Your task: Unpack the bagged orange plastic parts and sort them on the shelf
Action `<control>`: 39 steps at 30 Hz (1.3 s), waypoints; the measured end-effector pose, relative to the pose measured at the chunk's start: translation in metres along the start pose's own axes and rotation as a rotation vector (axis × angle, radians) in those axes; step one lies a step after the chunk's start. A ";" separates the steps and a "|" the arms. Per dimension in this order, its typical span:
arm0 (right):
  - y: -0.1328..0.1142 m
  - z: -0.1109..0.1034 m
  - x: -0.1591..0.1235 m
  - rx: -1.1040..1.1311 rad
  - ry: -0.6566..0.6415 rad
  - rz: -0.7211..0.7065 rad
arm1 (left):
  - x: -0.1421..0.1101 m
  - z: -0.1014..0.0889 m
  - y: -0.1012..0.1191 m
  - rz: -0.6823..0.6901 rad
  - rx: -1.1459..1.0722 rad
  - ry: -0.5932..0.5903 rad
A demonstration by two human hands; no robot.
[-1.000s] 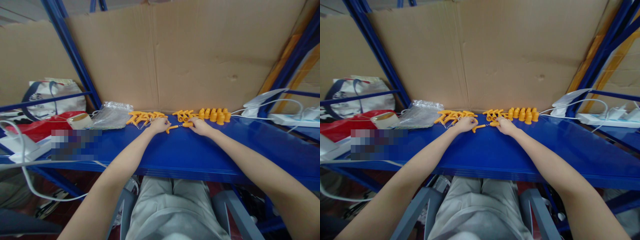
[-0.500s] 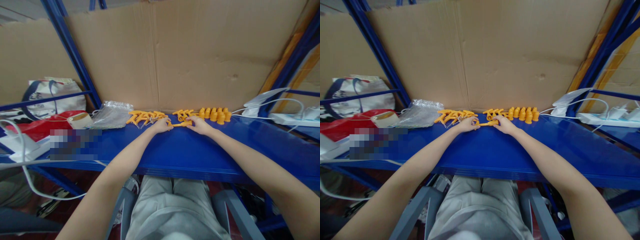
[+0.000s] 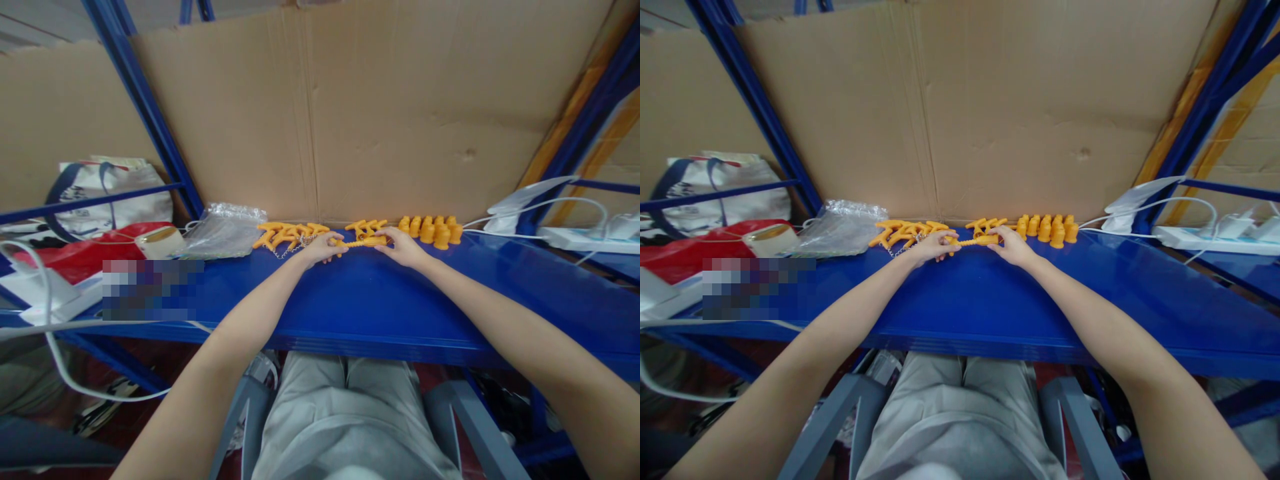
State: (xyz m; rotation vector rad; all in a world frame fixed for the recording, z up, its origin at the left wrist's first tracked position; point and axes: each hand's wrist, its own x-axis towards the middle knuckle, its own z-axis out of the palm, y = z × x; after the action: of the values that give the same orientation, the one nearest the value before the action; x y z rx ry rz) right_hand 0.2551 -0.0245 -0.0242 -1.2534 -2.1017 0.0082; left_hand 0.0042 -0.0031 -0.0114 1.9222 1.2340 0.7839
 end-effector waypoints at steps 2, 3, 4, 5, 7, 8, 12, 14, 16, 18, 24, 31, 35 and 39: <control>-0.001 0.000 0.000 0.013 0.010 -0.002 | 0.000 0.000 -0.001 0.024 0.011 -0.009; 0.000 0.000 0.000 0.021 0.016 -0.004 | 0.000 0.000 -0.001 0.038 0.025 -0.013; 0.000 0.001 0.000 0.029 0.021 -0.006 | 0.001 0.000 -0.002 0.051 0.050 -0.015; 0.001 0.001 0.001 0.038 0.025 -0.010 | 0.001 0.000 -0.002 0.065 0.086 -0.012; 0.004 0.003 0.001 0.063 0.033 -0.023 | 0.002 0.000 -0.003 0.105 0.197 0.005; 0.006 0.004 0.001 0.077 0.039 -0.035 | 0.002 0.000 -0.003 0.135 0.272 0.024; 0.014 0.009 0.003 0.126 0.072 -0.103 | 0.002 0.001 -0.001 0.293 0.583 0.180; 0.016 0.010 0.003 0.141 0.078 -0.121 | -0.001 0.002 0.003 0.333 0.687 0.262; 0.015 0.009 0.003 0.156 0.073 -0.113 | -0.005 0.003 0.006 0.330 0.751 0.314; 0.013 0.007 0.002 0.171 0.064 -0.095 | -0.008 0.005 0.010 0.304 0.782 0.335; 0.009 0.003 0.001 0.198 0.049 -0.099 | -0.008 0.008 0.010 0.273 0.770 0.294; 0.011 0.003 0.002 0.138 0.046 -0.138 | 0.000 0.007 0.003 0.333 0.595 0.302; 0.015 0.001 0.003 0.049 0.072 -0.216 | -0.001 0.008 0.005 0.256 0.427 0.233; 0.015 -0.001 0.002 -0.008 0.072 -0.279 | -0.005 0.008 0.010 0.273 0.521 0.266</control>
State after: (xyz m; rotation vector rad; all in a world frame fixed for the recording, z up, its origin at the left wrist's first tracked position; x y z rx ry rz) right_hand 0.2669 -0.0153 -0.0274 -0.9413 -2.1971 -0.1663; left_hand 0.0136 -0.0125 -0.0088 2.5104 1.4599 0.9492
